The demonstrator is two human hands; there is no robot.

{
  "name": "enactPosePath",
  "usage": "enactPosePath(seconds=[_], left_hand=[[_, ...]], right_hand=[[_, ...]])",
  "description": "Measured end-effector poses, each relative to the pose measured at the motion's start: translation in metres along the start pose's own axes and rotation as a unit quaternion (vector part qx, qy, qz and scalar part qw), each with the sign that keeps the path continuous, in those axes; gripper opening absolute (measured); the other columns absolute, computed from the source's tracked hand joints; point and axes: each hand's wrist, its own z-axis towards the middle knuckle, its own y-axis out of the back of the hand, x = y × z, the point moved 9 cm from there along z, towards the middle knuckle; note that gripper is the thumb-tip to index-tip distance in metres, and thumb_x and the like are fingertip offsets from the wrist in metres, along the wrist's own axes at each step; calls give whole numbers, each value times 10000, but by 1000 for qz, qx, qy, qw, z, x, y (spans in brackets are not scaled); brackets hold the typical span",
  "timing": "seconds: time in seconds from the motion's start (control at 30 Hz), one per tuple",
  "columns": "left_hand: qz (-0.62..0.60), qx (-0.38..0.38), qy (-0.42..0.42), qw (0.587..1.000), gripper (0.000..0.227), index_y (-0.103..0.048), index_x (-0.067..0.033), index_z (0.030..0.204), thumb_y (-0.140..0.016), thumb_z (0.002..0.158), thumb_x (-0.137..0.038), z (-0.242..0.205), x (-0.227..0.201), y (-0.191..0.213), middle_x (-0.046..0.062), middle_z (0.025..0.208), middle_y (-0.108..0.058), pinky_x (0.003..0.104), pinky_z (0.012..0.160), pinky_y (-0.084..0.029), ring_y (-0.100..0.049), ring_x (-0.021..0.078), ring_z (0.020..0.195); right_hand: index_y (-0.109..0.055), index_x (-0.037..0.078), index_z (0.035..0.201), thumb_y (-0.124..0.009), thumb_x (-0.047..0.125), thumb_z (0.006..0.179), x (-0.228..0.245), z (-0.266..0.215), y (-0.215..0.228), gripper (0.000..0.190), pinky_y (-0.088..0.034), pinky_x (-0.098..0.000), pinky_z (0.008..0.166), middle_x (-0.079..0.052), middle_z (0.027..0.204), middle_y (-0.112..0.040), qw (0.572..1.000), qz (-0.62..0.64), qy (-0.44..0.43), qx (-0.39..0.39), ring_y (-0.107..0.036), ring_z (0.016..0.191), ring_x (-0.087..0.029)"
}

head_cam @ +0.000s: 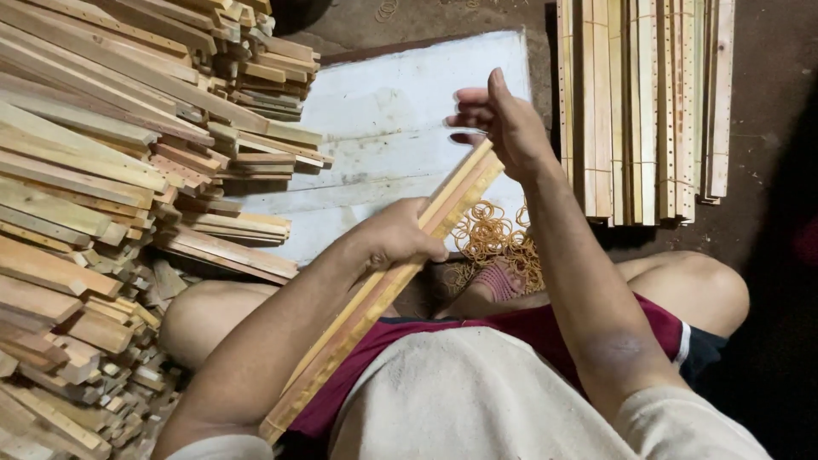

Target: The person gathers small wooden strips from a large pile, aligns them, and secures them with rubber bands. The person repeats this process multiple times, placing each completed bundle on the floor.

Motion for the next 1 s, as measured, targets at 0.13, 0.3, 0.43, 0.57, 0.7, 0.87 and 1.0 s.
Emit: enactPosePath(seconds=[0.13, 0.3, 0.43, 0.57, 0.7, 0.87, 1.0], left_hand=[[-46, -6, -18, 999, 506, -688, -15, 1044, -889, 580, -43, -10, -16, 16, 163, 772, -663, 410, 530, -618, -695, 318, 613], [-110, -9, -60, 992, 381, -671, -13, 962, -868, 639, -63, -21, -33, 25, 139, 688, -623, 373, 486, -603, -681, 287, 544], [-141, 8, -85, 986, 380, -654, -9, 942, -883, 652, -97, -30, -45, 26, 128, 681, -611, 363, 490, -603, -696, 288, 557], [-152, 48, -91, 983, 379, -648, -3, 926, -896, 653, -89, -24, -43, 23, 138, 677, -633, 360, 507, -615, -712, 281, 559], [-144, 65, -99, 983, 478, -674, 37, 1041, -899, 625, -31, -7, -32, 30, 171, 722, -652, 383, 490, -612, -701, 306, 568], [-175, 70, -145, 971, 730, -572, 17, 1317, -864, 650, -26, -21, -52, 27, 176, 816, -633, 399, 505, -617, -688, 310, 605], [-229, 82, -175, 954, 852, -509, -29, 1444, -839, 660, 14, -25, -62, 27, 210, 815, -628, 374, 449, -596, -688, 322, 528]], right_hand=[[-797, 274, 978, -814, 510, 884, -131, 55, 135, 255, -553, -358, 698, 40, 798, -744, 896, -400, 36, -188, -732, 827, -145], [-697, 249, 1266, -692, 219, 934, -205, 17, 134, 333, -574, -481, 969, -115, 1110, -746, 789, -596, -93, -118, -701, 1111, -338], [-720, 207, 1153, -660, 326, 947, -227, 27, 151, 246, -591, -447, 874, -75, 964, -725, 727, -675, -63, -105, -722, 995, -310], [-738, 100, 997, -658, 214, 909, -235, 36, 159, 164, -600, -441, 800, -104, 881, -669, 729, -677, 3, -98, -706, 907, -342], [-746, 108, 877, -698, 290, 867, -154, 34, 133, 189, -533, -465, 762, -120, 776, -672, 853, -496, 16, -160, -694, 838, -328], [-751, 65, 903, -809, 141, 854, 22, -49, -22, 108, -565, -315, 741, -53, 717, -696, 943, -305, 96, -91, -656, 736, -139], [-758, 43, 906, -841, 71, 849, 58, -79, -76, 104, -587, -288, 722, -52, 740, -713, 967, -224, 119, -4, -667, 727, -123]])
